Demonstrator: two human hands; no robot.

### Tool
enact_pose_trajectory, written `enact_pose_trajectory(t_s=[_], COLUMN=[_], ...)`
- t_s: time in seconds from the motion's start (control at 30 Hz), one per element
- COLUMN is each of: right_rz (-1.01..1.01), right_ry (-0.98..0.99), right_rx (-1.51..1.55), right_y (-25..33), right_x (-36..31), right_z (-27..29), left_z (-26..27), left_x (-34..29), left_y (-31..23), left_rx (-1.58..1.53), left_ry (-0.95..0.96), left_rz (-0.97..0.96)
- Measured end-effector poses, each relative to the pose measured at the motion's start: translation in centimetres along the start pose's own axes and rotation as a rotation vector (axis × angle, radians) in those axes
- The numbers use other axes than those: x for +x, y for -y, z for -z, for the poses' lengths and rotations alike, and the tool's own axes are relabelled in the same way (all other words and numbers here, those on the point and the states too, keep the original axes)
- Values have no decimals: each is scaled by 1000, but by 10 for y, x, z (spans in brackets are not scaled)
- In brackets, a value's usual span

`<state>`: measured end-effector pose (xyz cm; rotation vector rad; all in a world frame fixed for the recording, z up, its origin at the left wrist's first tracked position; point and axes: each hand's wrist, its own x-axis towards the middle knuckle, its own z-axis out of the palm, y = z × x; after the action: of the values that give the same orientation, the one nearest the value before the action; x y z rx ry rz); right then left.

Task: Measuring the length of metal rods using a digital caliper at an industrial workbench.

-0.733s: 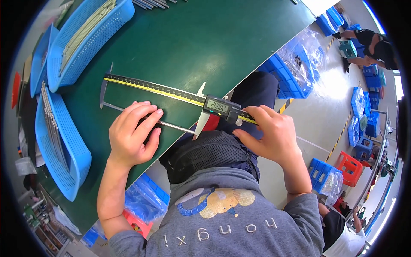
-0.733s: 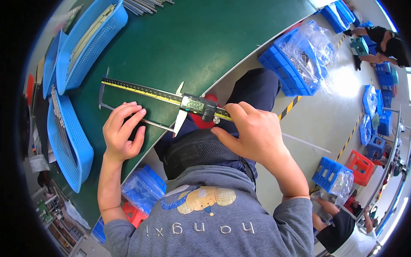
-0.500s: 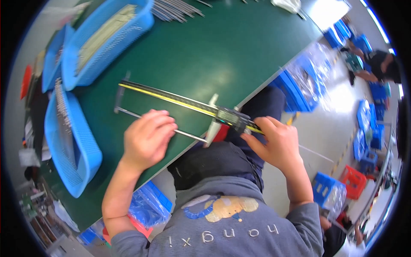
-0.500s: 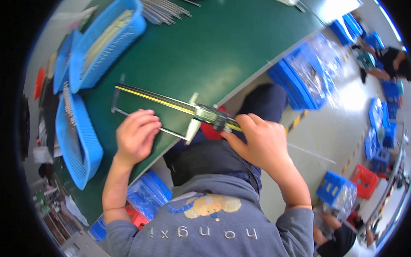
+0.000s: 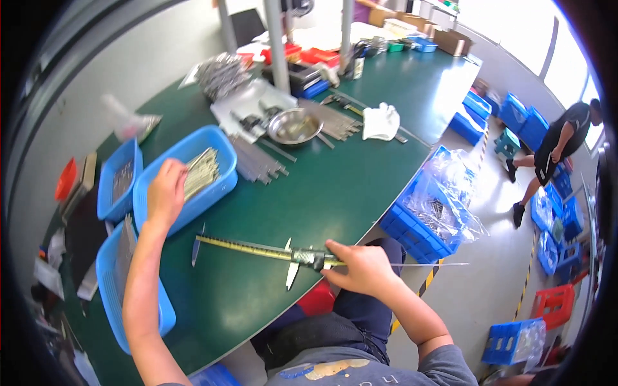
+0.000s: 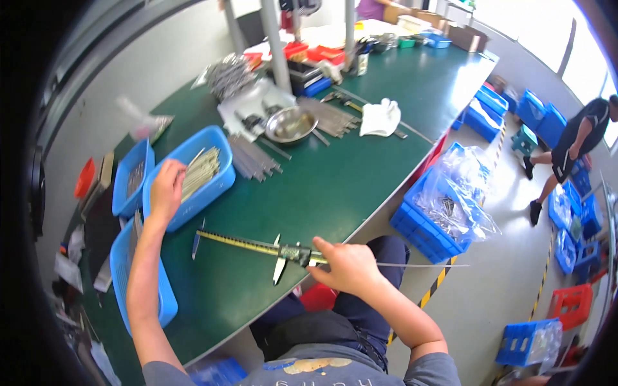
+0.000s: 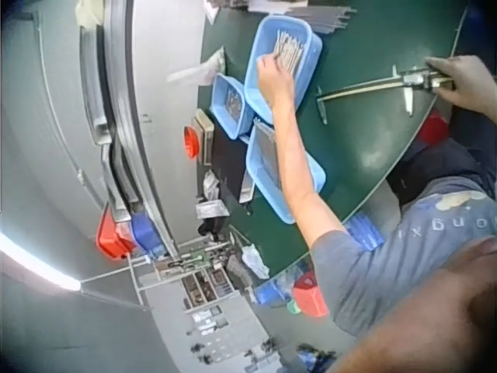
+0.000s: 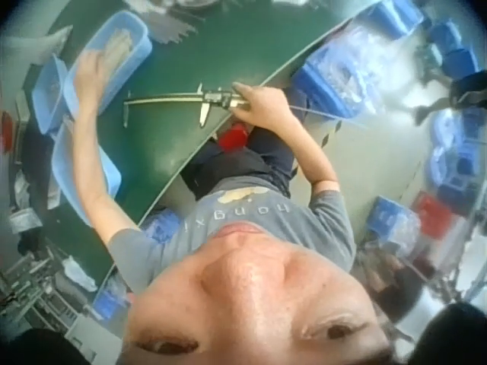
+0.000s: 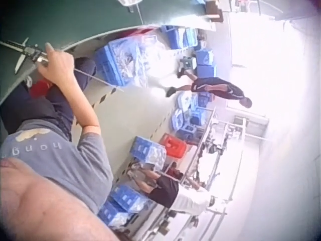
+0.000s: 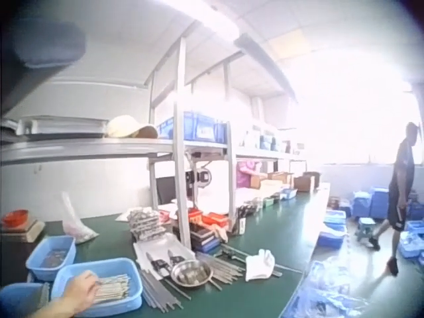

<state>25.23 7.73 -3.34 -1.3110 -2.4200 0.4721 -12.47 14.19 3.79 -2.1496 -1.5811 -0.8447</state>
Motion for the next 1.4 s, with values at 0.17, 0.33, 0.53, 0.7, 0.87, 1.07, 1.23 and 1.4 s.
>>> enact_pose_trajectory(t_s=[0.17, 0.33, 0.53, 0.7, 0.87, 1.07, 1.23, 1.4], right_rz=[-20, -39, -31, -5, -58, -7, -24, -46], right_ry=[25, 41, -6, -11, -6, 17, 21, 64], right_rx=[3, 15, 22, 51, 46, 46, 55, -5], right_y=[-5, -8, -7, -4, -11, -1, -4, 5], right_x=[-4, -4, -3, -7, -3, 0, -4, -5], right_z=[-7, -8, -13, -15, -18, -15, -16, -10], left_z=[-48, -40, 1, 95, 134, 134, 123, 126], left_x=[-26, -16, -25, -97, -171, -198, -180, -185], left_y=[76, 54, 33, 23, -15, -20, -21, -23], left_rx=[-143, -134, 125, 146, 192, 185, 211, 231], left_ry=[264, 224, 170, 59, 555, 475, 246, 260], left_rz=[351, 324, 173, 301, 476, 662, 757, 591])
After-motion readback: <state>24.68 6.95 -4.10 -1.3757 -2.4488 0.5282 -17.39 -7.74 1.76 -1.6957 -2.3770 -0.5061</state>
